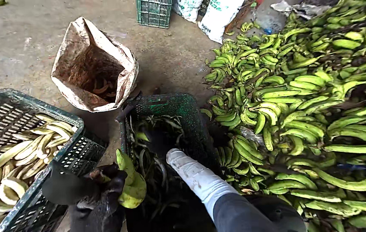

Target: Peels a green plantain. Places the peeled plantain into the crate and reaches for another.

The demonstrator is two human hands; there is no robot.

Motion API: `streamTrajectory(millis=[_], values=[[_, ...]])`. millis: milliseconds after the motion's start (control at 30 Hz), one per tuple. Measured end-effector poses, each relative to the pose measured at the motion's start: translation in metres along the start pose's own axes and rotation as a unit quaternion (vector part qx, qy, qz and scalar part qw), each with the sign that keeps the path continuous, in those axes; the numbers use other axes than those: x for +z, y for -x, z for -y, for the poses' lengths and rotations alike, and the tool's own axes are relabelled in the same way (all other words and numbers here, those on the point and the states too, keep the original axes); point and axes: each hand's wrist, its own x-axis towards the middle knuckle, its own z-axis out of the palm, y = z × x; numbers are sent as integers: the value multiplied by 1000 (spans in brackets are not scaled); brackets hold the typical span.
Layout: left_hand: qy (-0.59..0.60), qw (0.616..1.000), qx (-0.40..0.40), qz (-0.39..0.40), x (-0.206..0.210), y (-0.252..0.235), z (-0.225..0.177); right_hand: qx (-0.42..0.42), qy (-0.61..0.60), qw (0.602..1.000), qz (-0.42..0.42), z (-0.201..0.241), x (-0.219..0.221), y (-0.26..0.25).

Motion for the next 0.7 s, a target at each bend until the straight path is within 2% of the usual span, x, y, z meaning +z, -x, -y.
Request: streamTrajectory(millis=[67, 133, 200, 267, 400, 500, 533, 567, 633, 667, 700], values=[[-25, 1000, -16, 2, 0, 3, -1, 21, 54, 998, 34, -30, 0, 18], [-37, 999, -21, -2, 1, 5, -2, 115, 51, 992, 17, -51, -9, 25], [-55, 998, -28, -18, 3, 7, -3, 212, 23, 977, 3, -53, -31, 31], [-77, 996, -38, -36, 4, 8, -4, 246, -15, 969, -31, -56, -53, 45], [-77, 997, -30, 0, 5, 9, 3, 161, -118, 977, -69, -51, -82, 78], [-15, 994, 47, 98, 8, 9, 12, 90, -197, 971, -103, -32, -87, 113], [23, 988, 63, 141, 11, 9, 15, 56, -287, 951, -100, -21, -88, 130], [54, 980, 65, 179, 13, 9, 18, 19, -414, 907, -74, -8, -87, 149], [91, 961, 46, 256, 16, 13, 26, -45, -642, 765, 1, 14, -85, 182], [78, 959, 29, 270, 20, 17, 29, -77, -700, 709, 30, 16, -83, 190], [48, 964, 9, 260, 25, 23, 30, -77, -721, 688, 29, 16, -82, 198]])
